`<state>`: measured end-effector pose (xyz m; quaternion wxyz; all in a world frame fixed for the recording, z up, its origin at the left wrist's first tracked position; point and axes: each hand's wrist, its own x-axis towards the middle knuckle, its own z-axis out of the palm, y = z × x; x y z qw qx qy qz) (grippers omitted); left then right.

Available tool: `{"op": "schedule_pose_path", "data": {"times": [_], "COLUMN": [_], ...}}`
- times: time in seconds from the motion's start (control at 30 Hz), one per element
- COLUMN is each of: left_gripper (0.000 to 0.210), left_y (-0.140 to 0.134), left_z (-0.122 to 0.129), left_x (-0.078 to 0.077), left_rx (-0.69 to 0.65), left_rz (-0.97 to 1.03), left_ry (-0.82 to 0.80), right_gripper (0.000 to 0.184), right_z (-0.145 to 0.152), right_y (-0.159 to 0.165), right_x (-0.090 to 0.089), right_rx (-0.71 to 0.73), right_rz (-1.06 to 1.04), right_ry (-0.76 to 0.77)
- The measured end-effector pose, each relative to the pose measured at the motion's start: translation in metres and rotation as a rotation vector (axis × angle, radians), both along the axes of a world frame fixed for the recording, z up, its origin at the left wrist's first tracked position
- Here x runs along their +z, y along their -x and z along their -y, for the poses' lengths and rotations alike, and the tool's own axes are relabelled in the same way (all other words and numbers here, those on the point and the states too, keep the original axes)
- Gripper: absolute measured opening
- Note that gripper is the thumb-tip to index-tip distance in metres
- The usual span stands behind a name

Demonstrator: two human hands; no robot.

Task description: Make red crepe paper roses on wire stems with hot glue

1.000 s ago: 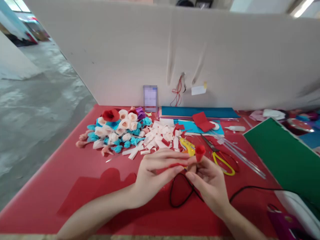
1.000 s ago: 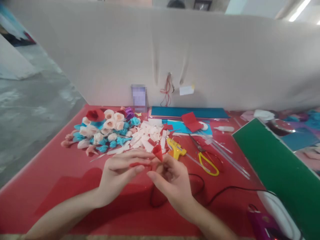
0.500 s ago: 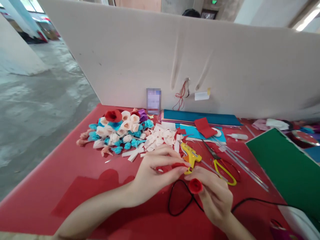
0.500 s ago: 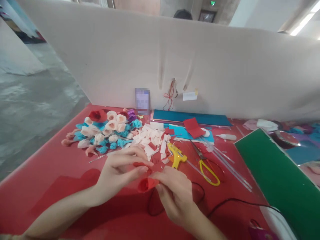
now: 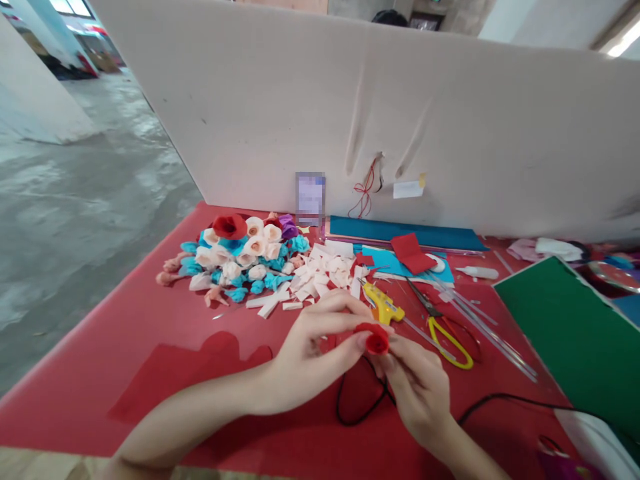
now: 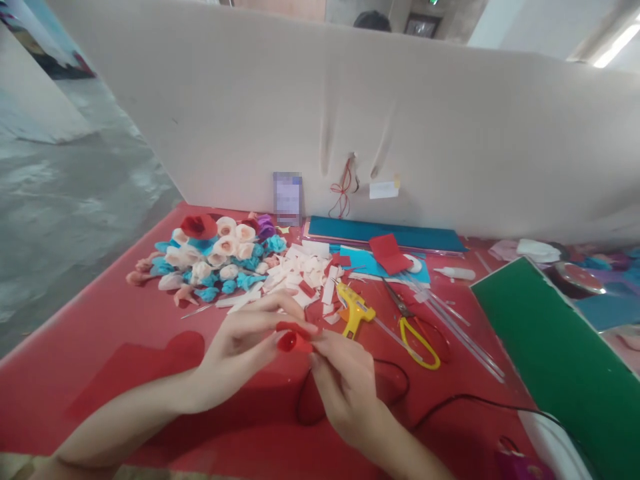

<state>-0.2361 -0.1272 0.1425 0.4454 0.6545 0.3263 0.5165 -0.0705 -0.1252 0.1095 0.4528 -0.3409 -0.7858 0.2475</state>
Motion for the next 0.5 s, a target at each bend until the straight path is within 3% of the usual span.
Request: {"op": "schedule_pose_path", "data": {"times": [0.17,0.5], "left_gripper": [0.021,0.025], "left_y": [-0.0007,-0.0012], "left_z": [-0.0008,0.0049], "left_x": [-0.0038,0.006], "left_rx": [-0.002,-0.108], "left_rz": [0.065,0.082], "left_ry": [0.123,0.14], "right_gripper": [0.012,0.013], "right_z": [0.0012,-0.0006], "right_y": [0.0012,0.006], "right_x": [-0.0006,0.0051], "right_rx": [0.005,0.057], "right_rz": [-0.007,-0.072], "right_ry": [-0.012,0.08]}}
